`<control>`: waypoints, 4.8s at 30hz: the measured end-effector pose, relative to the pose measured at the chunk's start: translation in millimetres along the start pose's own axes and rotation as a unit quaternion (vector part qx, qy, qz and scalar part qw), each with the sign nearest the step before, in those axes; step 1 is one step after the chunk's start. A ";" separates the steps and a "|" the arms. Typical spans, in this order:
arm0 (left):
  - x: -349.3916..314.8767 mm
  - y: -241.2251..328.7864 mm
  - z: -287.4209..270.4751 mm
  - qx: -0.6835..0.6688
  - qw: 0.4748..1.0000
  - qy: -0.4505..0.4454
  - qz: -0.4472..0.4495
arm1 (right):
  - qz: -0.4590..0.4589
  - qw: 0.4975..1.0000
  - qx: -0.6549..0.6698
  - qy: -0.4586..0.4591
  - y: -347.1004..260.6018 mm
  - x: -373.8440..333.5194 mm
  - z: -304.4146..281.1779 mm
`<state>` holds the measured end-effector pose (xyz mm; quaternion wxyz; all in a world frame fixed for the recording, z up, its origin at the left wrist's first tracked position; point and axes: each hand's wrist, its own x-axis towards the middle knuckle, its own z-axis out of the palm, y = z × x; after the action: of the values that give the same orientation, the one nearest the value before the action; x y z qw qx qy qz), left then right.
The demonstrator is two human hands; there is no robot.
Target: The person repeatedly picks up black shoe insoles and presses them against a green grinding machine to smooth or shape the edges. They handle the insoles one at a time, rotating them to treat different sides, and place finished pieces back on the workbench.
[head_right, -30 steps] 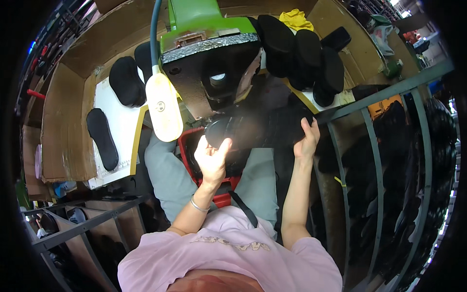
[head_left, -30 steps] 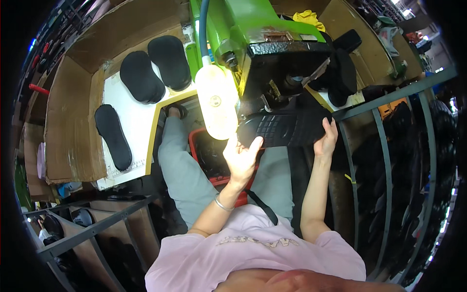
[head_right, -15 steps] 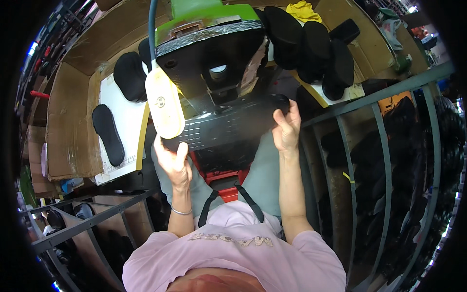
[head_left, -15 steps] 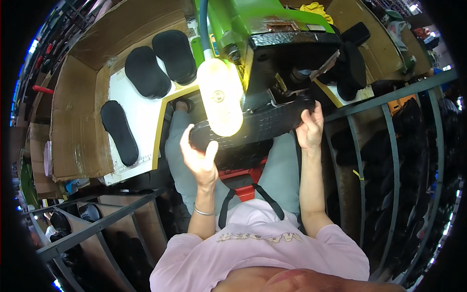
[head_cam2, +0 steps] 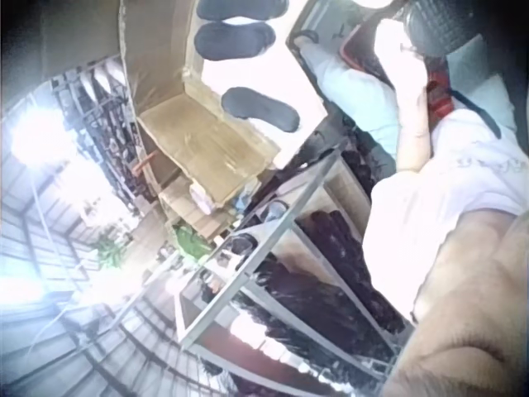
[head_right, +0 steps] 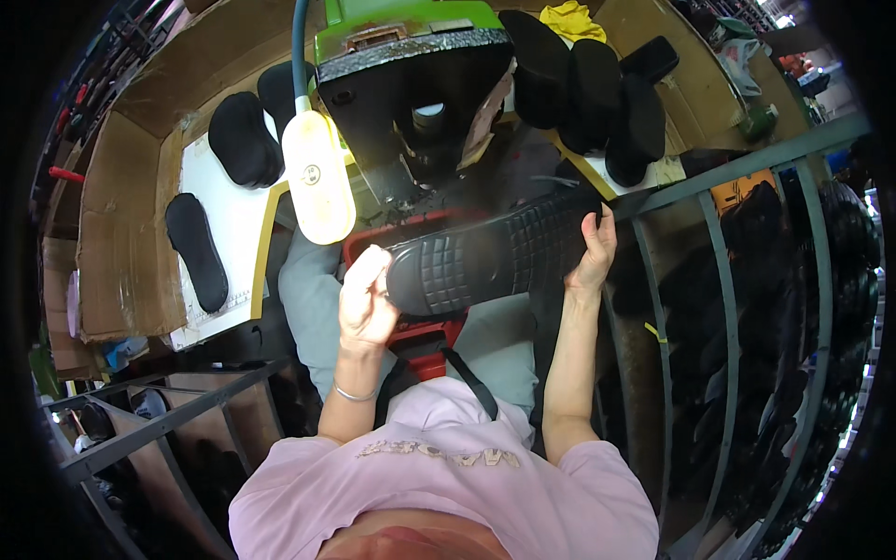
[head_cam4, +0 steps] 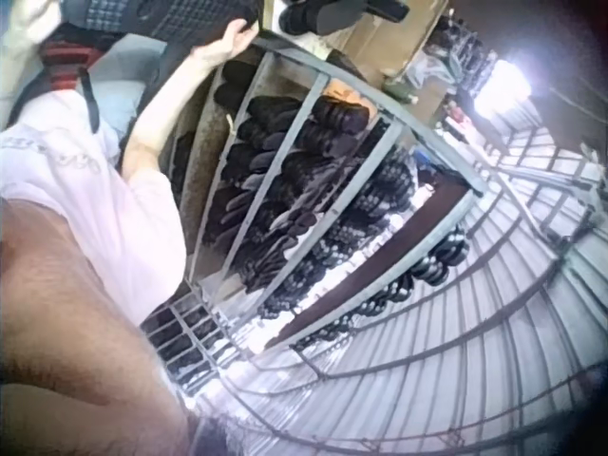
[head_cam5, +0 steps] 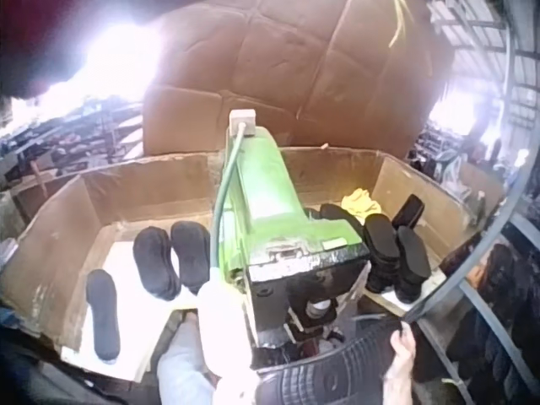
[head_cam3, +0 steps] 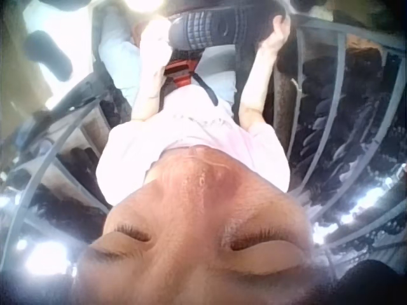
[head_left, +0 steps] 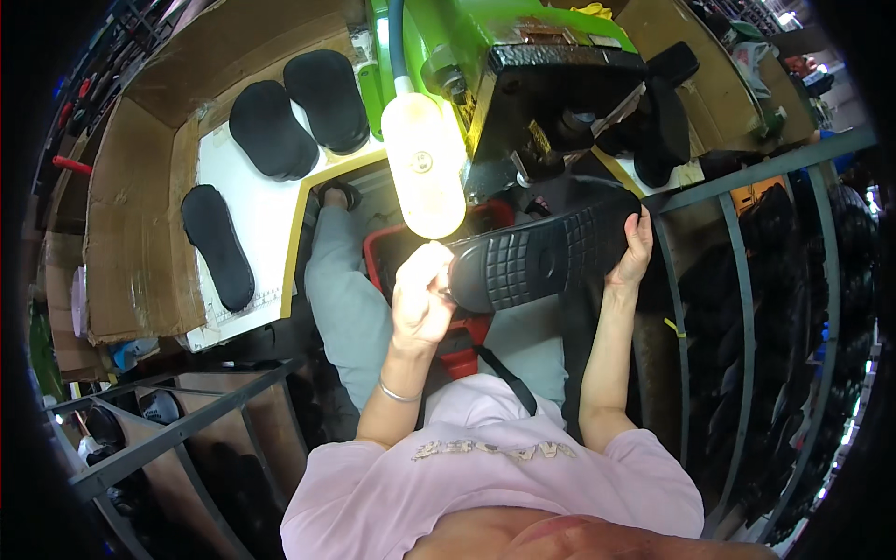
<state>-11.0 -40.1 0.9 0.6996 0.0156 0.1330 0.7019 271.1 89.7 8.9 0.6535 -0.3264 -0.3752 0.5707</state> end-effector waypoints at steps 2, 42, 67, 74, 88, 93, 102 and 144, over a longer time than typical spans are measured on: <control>-17.6 14.1 -2.9 -0.054 0.996 0.019 -0.065 | -0.012 0.997 -0.051 0.049 1.3 -11.1 -9.3; 12.8 6.7 12.6 0.369 0.894 0.062 0.246 | -0.054 0.997 -0.026 -0.052 20.6 60.8 36.8; 8.8 2.2 -26.4 0.581 0.796 -0.013 0.167 | -0.046 0.973 -0.167 -0.150 89.2 -43.0 116.3; 46.4 -49.0 17.7 0.531 0.807 0.037 0.256 | 0.194 0.946 -0.200 -0.167 85.0 -121.6 23.3; 12.8 -5.9 0.5 0.509 0.791 0.098 0.325 | 0.119 0.986 -0.115 -0.008 18.4 -39.7 -5.5; -1.8 37.2 3.0 0.529 0.780 0.074 0.326 | 0.062 0.979 -0.174 -0.085 4.0 4.3 57.0; -46.2 108.2 -83.9 0.438 0.870 0.052 0.222 | 0.066 0.973 -0.117 -0.187 34.6 -14.2 117.7; -94.3 169.5 -84.3 0.852 0.238 0.325 0.335 | -0.317 0.706 -0.377 -0.508 234.1 18.7 347.9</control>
<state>-192.4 -144.6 -29.5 -0.1252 0.4158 0.8519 0.2927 -145.1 139.4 -13.1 0.3290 -0.0684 -0.9158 0.2199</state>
